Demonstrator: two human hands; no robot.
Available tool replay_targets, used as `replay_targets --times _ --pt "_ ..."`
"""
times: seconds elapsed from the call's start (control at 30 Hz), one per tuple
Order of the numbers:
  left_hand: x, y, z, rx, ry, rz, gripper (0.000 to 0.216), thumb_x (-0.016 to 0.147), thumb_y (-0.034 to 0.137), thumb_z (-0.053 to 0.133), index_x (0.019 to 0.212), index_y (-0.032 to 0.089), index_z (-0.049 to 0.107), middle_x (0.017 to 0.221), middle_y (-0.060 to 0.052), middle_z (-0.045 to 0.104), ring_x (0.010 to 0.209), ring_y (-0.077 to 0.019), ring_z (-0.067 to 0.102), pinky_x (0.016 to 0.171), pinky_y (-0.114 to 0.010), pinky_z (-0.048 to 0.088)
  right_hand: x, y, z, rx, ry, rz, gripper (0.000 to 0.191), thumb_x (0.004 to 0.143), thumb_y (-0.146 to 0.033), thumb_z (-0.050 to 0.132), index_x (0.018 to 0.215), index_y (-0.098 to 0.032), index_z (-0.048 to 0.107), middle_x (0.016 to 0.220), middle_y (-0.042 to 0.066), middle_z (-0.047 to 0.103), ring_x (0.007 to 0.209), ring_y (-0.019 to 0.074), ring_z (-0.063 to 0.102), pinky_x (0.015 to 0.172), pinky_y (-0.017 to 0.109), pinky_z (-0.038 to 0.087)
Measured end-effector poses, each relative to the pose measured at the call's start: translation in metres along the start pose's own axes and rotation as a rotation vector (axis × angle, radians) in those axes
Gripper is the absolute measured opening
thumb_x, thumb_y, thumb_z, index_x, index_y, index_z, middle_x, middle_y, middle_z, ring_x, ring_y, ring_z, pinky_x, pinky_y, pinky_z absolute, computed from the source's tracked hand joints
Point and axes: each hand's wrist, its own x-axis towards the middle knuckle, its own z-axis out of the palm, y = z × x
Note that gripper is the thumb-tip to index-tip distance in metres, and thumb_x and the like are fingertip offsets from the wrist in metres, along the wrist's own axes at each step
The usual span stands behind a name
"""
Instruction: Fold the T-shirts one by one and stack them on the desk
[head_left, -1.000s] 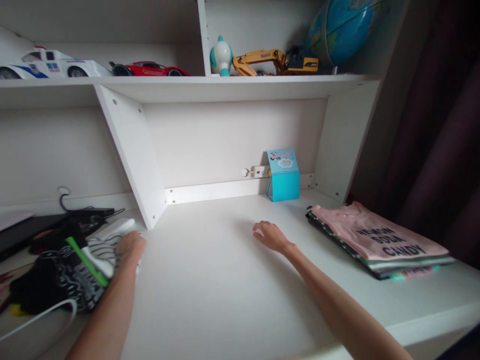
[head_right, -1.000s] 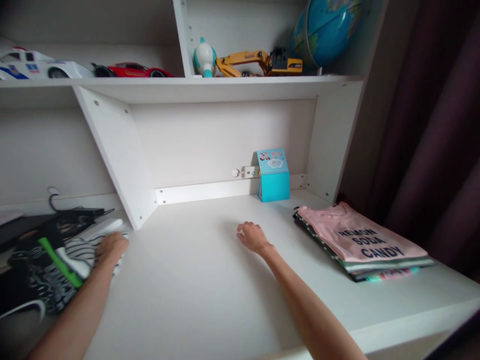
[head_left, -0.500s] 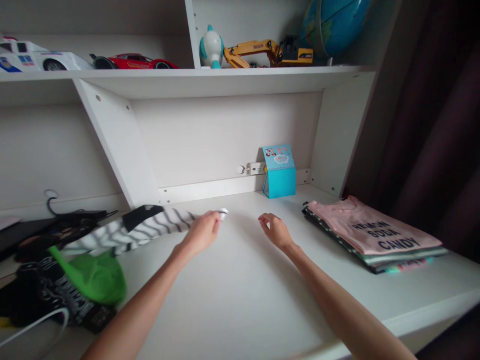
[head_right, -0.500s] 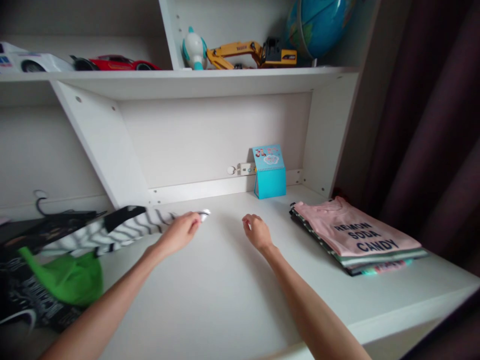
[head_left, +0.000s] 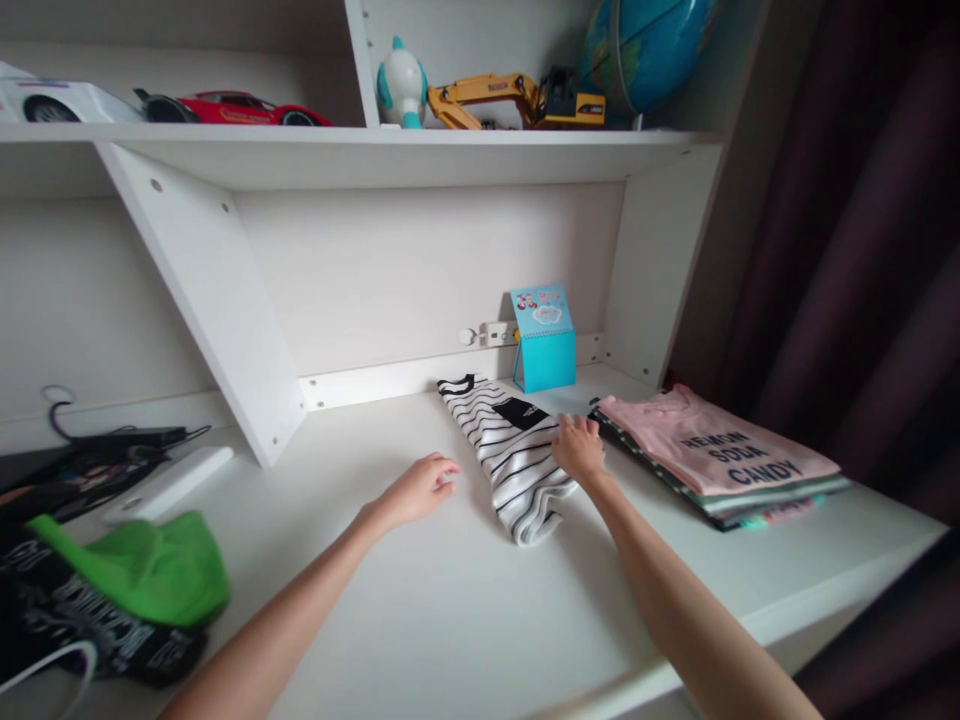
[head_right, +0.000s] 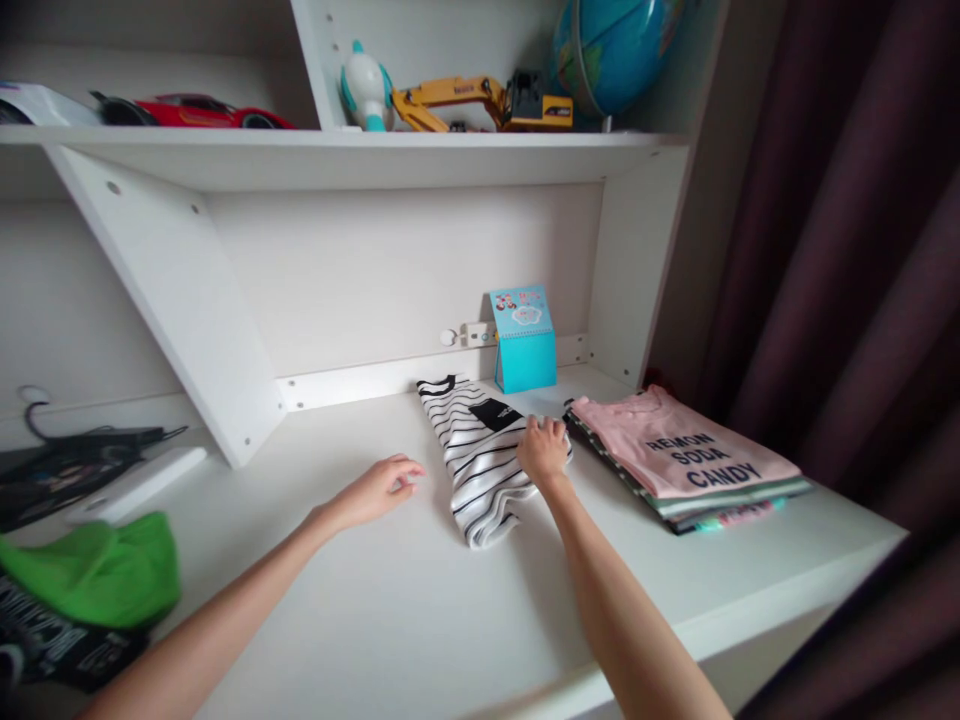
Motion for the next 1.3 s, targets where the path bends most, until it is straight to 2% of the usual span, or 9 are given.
replay_targets --times 0.13,0.27,0.4,0.53,0.63,0.77,0.93,1.1,1.3 --pt "0.001 -0.005 0.012 -0.001 0.009 0.017 0.032 0.083 0.023 0.05 0.112 0.016 0.062 0.108 -0.01 0.063 0.089 -0.019 0.064 0.086 -0.031 0.048 0.004 0.016 -0.012 -0.076 -0.049 0.113 0.033 0.091 -0.032 0.057 0.12 -0.016 0.055 0.121 0.009 0.058 0.105 0.0232 0.059 0.088 0.045 0.05" --pt "0.0 0.017 0.011 -0.08 0.054 0.068 0.037 0.083 0.024 0.052 0.119 0.019 0.059 0.117 -0.01 0.061 0.095 -0.0184 0.063 0.085 -0.03 0.049 0.004 0.007 -0.035 -0.067 -0.085 -0.018 0.025 0.092 -0.031 0.056 0.112 -0.016 0.059 0.111 0.007 0.062 0.094 0.0191 0.062 0.081 0.039 0.052" --pt "0.005 0.021 -0.015 -0.176 0.273 0.042 0.039 0.086 0.033 0.049 0.122 0.02 0.056 0.125 -0.011 0.059 0.1 -0.0189 0.062 0.084 -0.029 0.05 -0.034 -0.05 -0.056 -0.003 -0.048 -0.486 0.026 0.095 -0.017 0.044 0.113 -0.017 0.062 0.112 0.013 0.063 0.107 0.0247 0.055 0.095 0.042 0.041" --pt "0.007 -0.009 -0.05 -0.268 0.568 -0.19 0.041 0.086 0.038 0.044 0.12 0.017 0.054 0.118 -0.011 0.063 0.104 -0.0208 0.062 0.085 -0.032 0.05 -0.109 -0.108 -0.07 0.089 -0.261 -1.153 0.033 0.083 -0.023 0.064 0.115 -0.033 0.063 0.12 -0.001 0.064 0.115 0.0201 0.052 0.104 0.034 0.033" --pt "0.0 -0.026 -0.065 -0.257 0.482 -0.285 0.043 0.085 0.046 0.044 0.112 0.015 0.059 0.112 -0.011 0.067 0.106 -0.0245 0.062 0.09 -0.035 0.048 -0.143 -0.119 -0.087 0.212 -0.503 -1.447 0.059 0.083 -0.039 0.065 0.137 -0.024 0.046 0.131 0.009 0.057 0.122 0.0241 0.049 0.104 0.037 0.034" --pt "-0.017 -0.008 -0.063 -0.252 0.177 -0.225 0.053 0.083 0.058 0.047 0.113 0.017 0.062 0.124 -0.01 0.064 0.116 -0.0264 0.057 0.098 -0.033 0.043 -0.137 -0.105 -0.099 0.337 -0.54 -1.21 0.041 0.092 -0.032 0.053 0.131 -0.019 0.053 0.134 0.013 0.055 0.123 0.0224 0.051 0.103 0.034 0.039" --pt "-0.024 0.04 -0.032 -0.208 -0.204 0.003 0.052 0.079 0.047 0.059 0.125 0.023 0.056 0.123 -0.005 0.065 0.111 -0.0249 0.06 0.096 -0.033 0.044 -0.109 -0.076 -0.063 0.098 -0.231 -0.884 0.052 0.084 -0.012 0.057 0.135 -0.016 0.049 0.149 0.019 0.036 0.139 0.0342 0.028 0.108 0.057 0.028" --pt "0.003 0.026 -0.008 -0.228 0.186 -0.127 0.032 0.086 0.037 0.046 0.1 0.018 0.067 0.098 -0.006 0.073 0.095 -0.0242 0.066 0.088 -0.033 0.048 -0.096 -0.05 -0.044 -0.026 -0.162 -0.716 0.068 0.084 -0.015 0.057 0.146 -0.023 0.032 0.157 0.019 0.012 0.143 0.0374 0.01 0.105 0.06 0.03" --pt "0.003 -0.057 -0.053 -0.234 0.648 -0.623 0.065 0.081 0.025 0.055 0.138 0.002 0.034 0.129 -0.027 0.055 0.12 -0.0351 0.053 0.098 -0.045 0.041 -0.083 -0.03 -0.059 0.042 -0.082 -0.622 0.065 0.09 -0.02 0.047 0.15 -0.023 0.021 0.158 0.016 0.008 0.145 0.0313 0.004 0.107 0.056 0.031"
